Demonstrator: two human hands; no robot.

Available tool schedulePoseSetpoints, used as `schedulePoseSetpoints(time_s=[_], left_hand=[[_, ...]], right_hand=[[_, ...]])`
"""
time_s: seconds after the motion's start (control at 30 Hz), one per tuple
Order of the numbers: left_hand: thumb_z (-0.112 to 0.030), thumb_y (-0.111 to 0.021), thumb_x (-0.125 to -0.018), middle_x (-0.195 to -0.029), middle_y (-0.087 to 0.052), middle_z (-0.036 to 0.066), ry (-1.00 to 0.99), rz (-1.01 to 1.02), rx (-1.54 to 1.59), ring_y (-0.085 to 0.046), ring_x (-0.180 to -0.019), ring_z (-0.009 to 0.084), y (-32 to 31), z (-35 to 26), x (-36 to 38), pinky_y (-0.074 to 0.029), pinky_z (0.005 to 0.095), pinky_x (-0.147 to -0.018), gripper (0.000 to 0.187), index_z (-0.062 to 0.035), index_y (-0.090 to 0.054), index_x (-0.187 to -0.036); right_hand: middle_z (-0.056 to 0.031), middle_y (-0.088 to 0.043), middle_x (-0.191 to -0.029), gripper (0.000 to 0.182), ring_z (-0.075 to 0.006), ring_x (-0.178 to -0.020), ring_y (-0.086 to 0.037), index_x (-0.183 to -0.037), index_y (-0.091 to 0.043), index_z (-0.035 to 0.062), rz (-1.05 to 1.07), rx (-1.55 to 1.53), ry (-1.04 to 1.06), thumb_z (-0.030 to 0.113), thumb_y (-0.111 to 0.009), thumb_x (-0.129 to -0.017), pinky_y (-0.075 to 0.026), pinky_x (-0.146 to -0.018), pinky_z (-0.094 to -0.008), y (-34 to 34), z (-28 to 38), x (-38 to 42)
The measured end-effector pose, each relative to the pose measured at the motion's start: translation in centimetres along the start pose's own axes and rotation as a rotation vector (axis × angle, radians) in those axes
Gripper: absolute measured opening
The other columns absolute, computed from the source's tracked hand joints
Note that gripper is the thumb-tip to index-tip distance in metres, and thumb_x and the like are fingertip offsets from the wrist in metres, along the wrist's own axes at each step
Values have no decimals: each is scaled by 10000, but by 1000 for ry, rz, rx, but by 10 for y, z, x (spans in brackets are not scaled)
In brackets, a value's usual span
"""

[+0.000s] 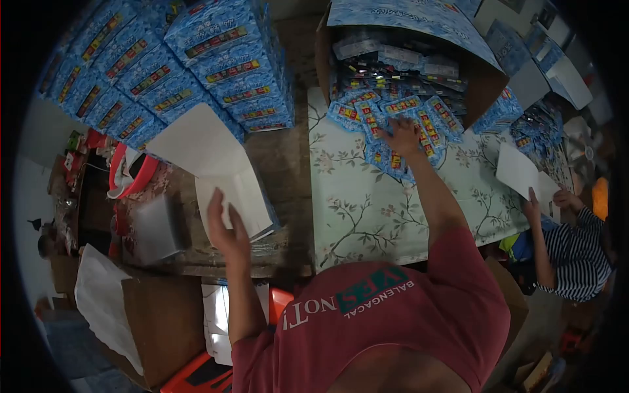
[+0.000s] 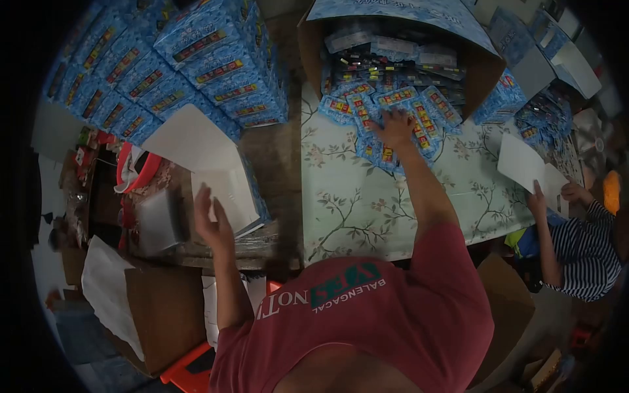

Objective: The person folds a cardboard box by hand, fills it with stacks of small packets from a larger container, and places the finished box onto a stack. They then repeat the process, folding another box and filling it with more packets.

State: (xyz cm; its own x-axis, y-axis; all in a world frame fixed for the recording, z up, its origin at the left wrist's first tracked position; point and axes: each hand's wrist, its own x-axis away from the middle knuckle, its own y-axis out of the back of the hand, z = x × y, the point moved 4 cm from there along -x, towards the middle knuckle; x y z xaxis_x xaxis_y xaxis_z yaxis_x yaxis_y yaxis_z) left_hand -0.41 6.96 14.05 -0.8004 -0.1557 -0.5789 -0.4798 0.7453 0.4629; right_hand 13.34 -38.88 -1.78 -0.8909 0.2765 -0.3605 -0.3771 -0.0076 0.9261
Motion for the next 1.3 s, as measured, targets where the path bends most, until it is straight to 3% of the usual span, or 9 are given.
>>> schedulePoseSetpoints(time_s=[0.17,0.27,0.4,0.57,0.8,0.9,0.97,1.17,1.3], left_hand=[[-69,-608,-827,-1187,-565,193,-71,418,280,-571,-1063,306,-127,-16,23,-452,329,-887,351,-13,-554,-1169],[-151,-640,-817,-1230,-531,210,293,731,275,-552,-1091,335,-209,12,37,-460,360,-890,432,-26,-520,-1212],[-328,-708,-774,-1409,-358,164,-249,764,53,-383,-1274,345,-273,-24,19,-359,474,-999,649,-76,-450,-1313],[-442,-713,-731,-1437,-330,114,-540,981,-201,-301,-1327,316,-327,-29,14,-262,553,-1031,737,-87,-446,-1319],[-540,-731,-640,-1213,-502,93,-469,922,-420,-445,-1153,293,-286,-18,15,-339,485,-940,755,-94,-539,-1218],[-506,-753,-624,-1153,-505,89,-438,932,-443,-432,-1123,277,-253,-3,20,-326,469,-925,738,-90,-546,-1198],[-502,-763,-605,-1153,-509,96,-422,983,-462,-439,-1127,283,-234,-3,14,-327,468,-923,742,-90,-548,-1182],[-505,-782,-560,-1188,-517,123,-201,1254,-622,-474,-1125,317,-221,13,8,-337,449,-927,810,-80,-519,-1198],[-469,-805,-552,-1219,-507,141,-46,1159,-599,-470,-1129,326,-205,25,20,-340,468,-935,839,-56,-500,-1215]], right_hand=[[-154,-445,-1322,583,-385,-1202,-396,-1188,-578,145,39,-302,154,578,-552,-798,-253,-971,-623,18,31,65],[-154,-556,-1176,519,-363,-1083,-506,-1167,-580,120,62,-261,261,497,-595,-811,-365,-910,-535,50,32,71],[-159,-597,-1091,562,-363,-961,-569,-1198,-528,22,-281,-302,-19,356,-687,-774,-473,-750,-471,59,-66,-13],[-170,-621,-992,544,-383,-917,-578,-1190,-493,78,-131,151,-178,319,-693,-744,-468,-756,-488,35,-116,-50],[-162,-638,-934,387,-348,-871,-606,-1019,-591,15,138,-426,-296,285,-686,-758,-480,-739,-439,31,-138,-41],[-169,-642,-907,348,-316,-874,-621,-958,-615,-3,-213,-676,-320,251,-711,-742,-478,-734,-390,103,-124,-31],[-158,-644,-901,354,-299,-864,-630,-983,-614,3,76,-1158,-138,230,-729,-737,-481,-712,-369,116,-92,-30],[-128,-597,-967,595,-225,-837,-576,-1010,-572,-29,611,-174,33,430,-766,-686,-464,-714,-375,13,-30,-24],[-128,-576,-981,726,-229,-858,-571,-1043,-557,-28,838,-187,-98,523,-773,-622,-458,-719,-374,28,-4,-28]])
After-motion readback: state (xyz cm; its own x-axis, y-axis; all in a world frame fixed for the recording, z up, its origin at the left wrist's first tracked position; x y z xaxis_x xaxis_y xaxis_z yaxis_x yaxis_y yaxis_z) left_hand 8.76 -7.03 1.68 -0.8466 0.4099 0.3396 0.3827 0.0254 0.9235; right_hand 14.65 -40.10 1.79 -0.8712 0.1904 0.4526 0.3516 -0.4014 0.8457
